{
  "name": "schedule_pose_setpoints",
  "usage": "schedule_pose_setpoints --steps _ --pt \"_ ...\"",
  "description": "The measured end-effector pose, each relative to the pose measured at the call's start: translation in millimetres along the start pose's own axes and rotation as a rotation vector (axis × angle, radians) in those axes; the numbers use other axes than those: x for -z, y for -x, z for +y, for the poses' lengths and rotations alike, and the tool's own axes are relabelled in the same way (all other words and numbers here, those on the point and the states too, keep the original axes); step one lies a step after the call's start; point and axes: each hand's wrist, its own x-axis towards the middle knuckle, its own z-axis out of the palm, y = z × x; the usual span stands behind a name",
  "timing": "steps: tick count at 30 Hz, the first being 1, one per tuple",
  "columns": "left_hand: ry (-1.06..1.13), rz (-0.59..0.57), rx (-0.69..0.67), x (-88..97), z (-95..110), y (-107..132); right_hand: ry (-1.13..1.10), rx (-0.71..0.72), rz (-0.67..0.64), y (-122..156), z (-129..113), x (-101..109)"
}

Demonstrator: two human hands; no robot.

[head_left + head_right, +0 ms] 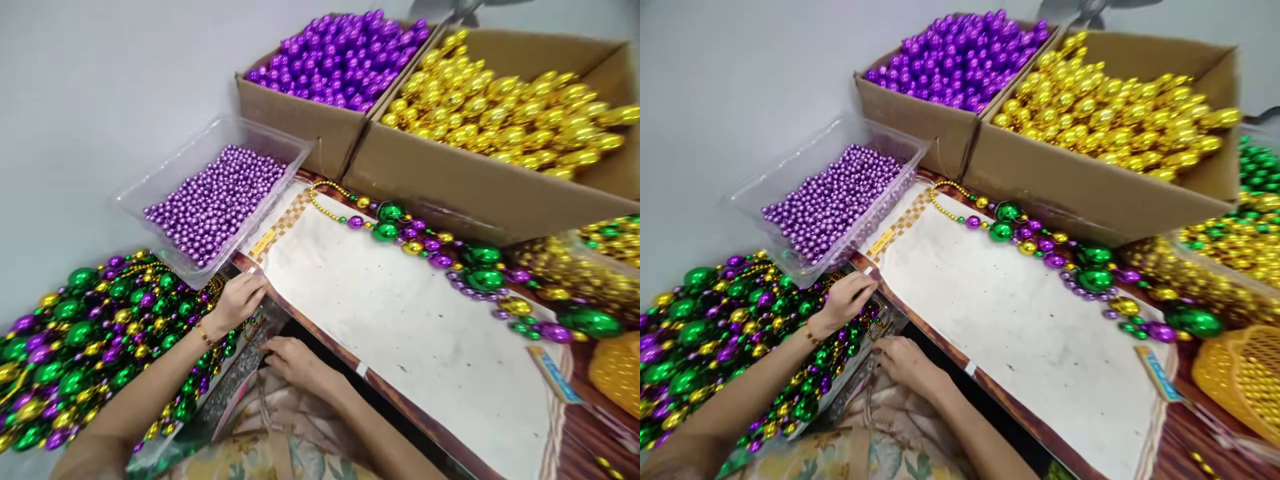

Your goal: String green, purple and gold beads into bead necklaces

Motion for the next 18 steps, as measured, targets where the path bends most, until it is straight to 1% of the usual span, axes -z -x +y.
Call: schedule_pose_setpoints --steps 2,3,5,6,7,9,10,12,14,16,18 --pt "0.03 0.027 0.156 -46.0 -4.6 -49.7 -0.066 -0.005 0.055 15.8 12.1 9.9" --pt "0.022 -0.001 0.21 -64.9 -10.4 -77.7 -0.102 -0.01 0.081 23.2 17.0 14.0" --pt "-0.042 -0.074 0.332 -94.8 -24.4 -135.8 -0.171 -0.029 0.136 37.8 24.9 19.6" --pt "-0.106 -0.105 0.382 -106.4 -31.2 -163.9 -0.201 -0.04 0.166 44.9 27.9 20.7" --pt "-0.182 -0.145 0.398 -116.3 -37.3 -190.3 -0.226 -0.048 0.196 52.0 30.6 20.5" --pt "-0.365 -0.258 0.394 -131.6 -47.2 -235.9 -0.263 -0.052 0.258 65.5 35.0 16.4" --pt "-0.446 -0.316 0.38 -137.4 -51.2 -254.6 -0.276 -0.046 0.29 71.8 37.1 12.7" --pt "-0.555 -0.4 0.356 -145.8 -58.3 -283.7 -0.289 -0.025 0.347 82.8 41.9 3.5" --pt "-0.595 -0.427 0.334 -150.7 -65.1 -303.0 -0.278 -0.024 0.385 91.0 47.3 -5.7" --pt "-0.615 -0.427 0.319 -152.6 -71.7 -314.1 -0.252 -0.041 0.403 95.9 52.5 -12.2" --pt "-0.635 -0.422 0.309 -152.0 -76.9 -318.5 -0.224 -0.069 0.415 97.9 56.0 -15.1"
